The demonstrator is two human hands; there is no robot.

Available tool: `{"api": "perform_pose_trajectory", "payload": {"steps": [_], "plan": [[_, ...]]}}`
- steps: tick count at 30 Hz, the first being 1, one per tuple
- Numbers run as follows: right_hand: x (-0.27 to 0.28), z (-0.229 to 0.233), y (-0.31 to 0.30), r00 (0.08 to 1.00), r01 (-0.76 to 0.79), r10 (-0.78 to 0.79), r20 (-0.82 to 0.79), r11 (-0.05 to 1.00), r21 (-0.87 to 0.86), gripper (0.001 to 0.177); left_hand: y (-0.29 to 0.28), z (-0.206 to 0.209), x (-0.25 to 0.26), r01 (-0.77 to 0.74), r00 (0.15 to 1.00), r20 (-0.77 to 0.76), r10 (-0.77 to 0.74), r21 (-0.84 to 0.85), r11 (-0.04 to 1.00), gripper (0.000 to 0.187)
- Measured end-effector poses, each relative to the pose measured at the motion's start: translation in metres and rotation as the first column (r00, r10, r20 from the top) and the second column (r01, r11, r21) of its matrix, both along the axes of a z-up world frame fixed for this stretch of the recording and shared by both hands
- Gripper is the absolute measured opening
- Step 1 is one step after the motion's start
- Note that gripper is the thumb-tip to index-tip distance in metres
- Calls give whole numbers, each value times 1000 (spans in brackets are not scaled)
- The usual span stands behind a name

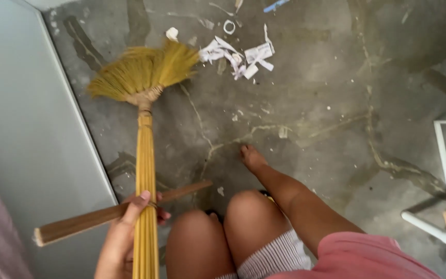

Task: Sweeping the floor with a broom, picking up trash, and organizing small items on a desk.

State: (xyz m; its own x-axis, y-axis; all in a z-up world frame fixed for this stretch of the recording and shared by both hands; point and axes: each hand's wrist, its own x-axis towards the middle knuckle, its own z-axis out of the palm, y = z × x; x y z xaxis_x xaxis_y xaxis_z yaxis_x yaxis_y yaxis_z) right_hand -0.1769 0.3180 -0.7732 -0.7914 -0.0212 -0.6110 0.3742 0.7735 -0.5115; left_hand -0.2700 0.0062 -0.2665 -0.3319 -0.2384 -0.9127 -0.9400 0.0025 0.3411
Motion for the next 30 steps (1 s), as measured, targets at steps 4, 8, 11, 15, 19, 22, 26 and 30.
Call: {"api": "perform_pose_trajectory", "payload": {"steps": [4,8,11,15,19,22,26,30], "plan": [[-1,12,-1,998,-10,9,62,1000,17,25,-14,-33,4,54,998,-28,-51,96,994,45],[-4,-18,-1,995,-94,93,17,996,4,27,-10,-31,0,11,999,45,-16,120,993,49],[-9,-5,1,988,-110,112,105,994,-24,21,-6,-30,1,19,999,26,-22,116,993,49],[-10,-38,-2,978,-196,192,76,979,50,23,-9,-29,2,38,999,9,-40,150,988,47],[-5,-38,-10,884,-445,412,219,886,131,23,-6,-13,2,0,999,-43,7,146,989,48],[-1,65,-5,994,76,-72,85,996,-51,9,-21,-33,12,7,981,-190,30,189,982,44],[24,207,23,880,475,-470,76,856,-204,39,-28,-17,7,45,985,-172,-12,193,980,46],[63,331,69,320,777,-891,322,52,-627,18,18,96,-5,49,990,-140,-22,188,981,44]]}}
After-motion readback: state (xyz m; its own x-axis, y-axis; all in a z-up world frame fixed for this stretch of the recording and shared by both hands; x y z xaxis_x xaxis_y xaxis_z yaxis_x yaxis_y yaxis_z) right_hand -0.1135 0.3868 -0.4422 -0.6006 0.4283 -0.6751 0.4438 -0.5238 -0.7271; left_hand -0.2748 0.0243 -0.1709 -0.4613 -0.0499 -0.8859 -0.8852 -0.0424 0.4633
